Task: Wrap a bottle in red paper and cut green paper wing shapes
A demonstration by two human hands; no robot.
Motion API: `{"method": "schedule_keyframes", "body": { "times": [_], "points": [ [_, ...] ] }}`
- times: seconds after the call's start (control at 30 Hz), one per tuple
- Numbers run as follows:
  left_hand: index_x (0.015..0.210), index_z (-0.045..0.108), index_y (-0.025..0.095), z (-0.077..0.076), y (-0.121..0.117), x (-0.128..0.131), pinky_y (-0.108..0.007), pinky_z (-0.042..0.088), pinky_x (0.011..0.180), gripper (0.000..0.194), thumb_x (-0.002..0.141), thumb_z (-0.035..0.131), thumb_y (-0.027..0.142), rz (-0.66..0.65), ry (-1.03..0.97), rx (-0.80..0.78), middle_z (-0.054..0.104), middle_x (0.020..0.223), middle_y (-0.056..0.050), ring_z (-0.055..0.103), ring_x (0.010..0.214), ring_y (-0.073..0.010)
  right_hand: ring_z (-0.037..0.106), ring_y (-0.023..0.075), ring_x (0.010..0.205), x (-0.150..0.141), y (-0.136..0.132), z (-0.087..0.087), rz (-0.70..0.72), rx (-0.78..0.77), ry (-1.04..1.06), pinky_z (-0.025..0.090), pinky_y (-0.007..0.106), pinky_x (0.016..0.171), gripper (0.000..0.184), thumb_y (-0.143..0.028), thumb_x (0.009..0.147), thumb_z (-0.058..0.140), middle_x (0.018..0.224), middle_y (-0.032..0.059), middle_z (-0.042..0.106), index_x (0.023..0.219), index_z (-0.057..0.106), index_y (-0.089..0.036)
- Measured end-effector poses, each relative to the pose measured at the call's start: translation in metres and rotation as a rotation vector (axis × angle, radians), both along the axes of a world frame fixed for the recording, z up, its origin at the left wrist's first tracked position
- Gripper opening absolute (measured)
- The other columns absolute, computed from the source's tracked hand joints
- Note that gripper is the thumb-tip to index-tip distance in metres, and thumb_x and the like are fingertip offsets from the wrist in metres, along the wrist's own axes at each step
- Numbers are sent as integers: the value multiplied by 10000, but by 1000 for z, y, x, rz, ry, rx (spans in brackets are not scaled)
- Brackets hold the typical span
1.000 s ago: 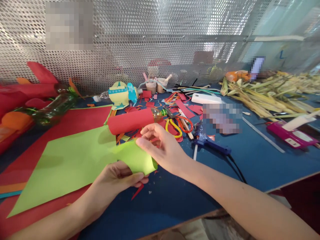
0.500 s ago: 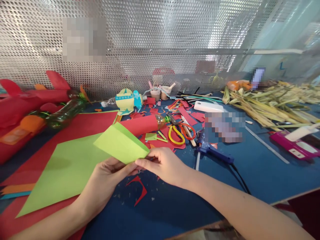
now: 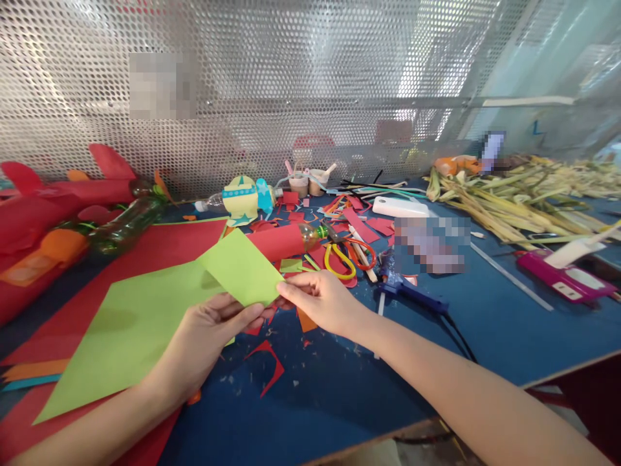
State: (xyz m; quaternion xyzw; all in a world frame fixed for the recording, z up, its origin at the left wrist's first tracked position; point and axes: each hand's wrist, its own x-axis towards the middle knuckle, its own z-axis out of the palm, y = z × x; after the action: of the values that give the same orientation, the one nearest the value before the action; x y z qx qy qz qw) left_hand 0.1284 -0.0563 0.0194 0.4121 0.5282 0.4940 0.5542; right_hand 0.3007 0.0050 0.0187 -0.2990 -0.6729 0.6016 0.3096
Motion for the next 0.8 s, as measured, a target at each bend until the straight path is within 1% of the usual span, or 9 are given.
{"method": "schedule_keyframes", "body": {
  "times": [0.1,0.17,0.27,0.37,0.47,0.53,0.63,0.73,0.8],
  "points": [
    [901,731,188,-2,3,-2,-267,565,800,268,656,779,285,-8,10,11,762,923,-34,709,874,-213,672,163,778,-1,5,-7,52,-75,38,522,329,826,292,-458,803,616,813,24,713,826,709,-182],
    [900,732,184,-4,4,-3,-284,564,808,272,654,778,289,-24,19,7,763,917,-41,708,876,-221,670,162,829,-1,8,-10,46,-75,54,516,336,855,267,-421,788,642,882,32,714,904,694,-186],
    [900,735,180,-7,3,-5,-298,564,802,264,665,767,295,-78,28,-27,766,886,-51,711,863,-227,660,172,871,1,12,-13,-62,42,22,518,342,839,300,-349,749,688,929,46,706,998,657,-185],
    [922,731,177,-8,2,-5,-308,558,809,276,677,756,302,-120,44,-42,763,900,-60,709,875,-234,653,158,779,4,14,-13,-116,139,-46,528,317,753,212,-315,749,680,842,37,698,897,651,-166],
    [996,704,170,-6,2,-6,-322,524,882,349,678,760,302,-174,19,10,741,1007,-74,680,962,-241,633,132,730,7,16,-12,-123,188,-58,516,283,708,153,-289,766,653,815,21,676,850,619,-167],
    [1012,689,155,-6,5,-8,-337,517,890,362,717,726,362,-153,-38,48,724,1055,-93,667,985,-249,618,120,719,9,19,-11,-121,218,-51,506,263,683,139,-274,769,643,815,15,659,849,596,-171],
    [970,693,134,-6,8,-12,-340,530,845,366,785,643,447,-57,-110,61,732,1012,-111,678,941,-248,595,109,685,9,20,-11,-107,243,-56,490,242,642,128,-269,767,640,766,-2,622,812,567,-174],
    [939,709,149,-6,10,-15,-293,521,835,295,790,659,399,-40,-77,69,745,960,-83,686,899,-212,594,111,654,9,21,-12,-86,228,-89,484,246,630,143,-273,768,640,719,-12,611,809,539,-180],
    [871,721,160,-6,11,-16,-261,520,807,248,783,671,385,-38,-60,77,752,919,-63,690,858,-189,608,124,654,8,22,-12,-80,207,-92,489,261,634,172,-281,763,643,712,-9,623,844,523,-188]
  ]
}}
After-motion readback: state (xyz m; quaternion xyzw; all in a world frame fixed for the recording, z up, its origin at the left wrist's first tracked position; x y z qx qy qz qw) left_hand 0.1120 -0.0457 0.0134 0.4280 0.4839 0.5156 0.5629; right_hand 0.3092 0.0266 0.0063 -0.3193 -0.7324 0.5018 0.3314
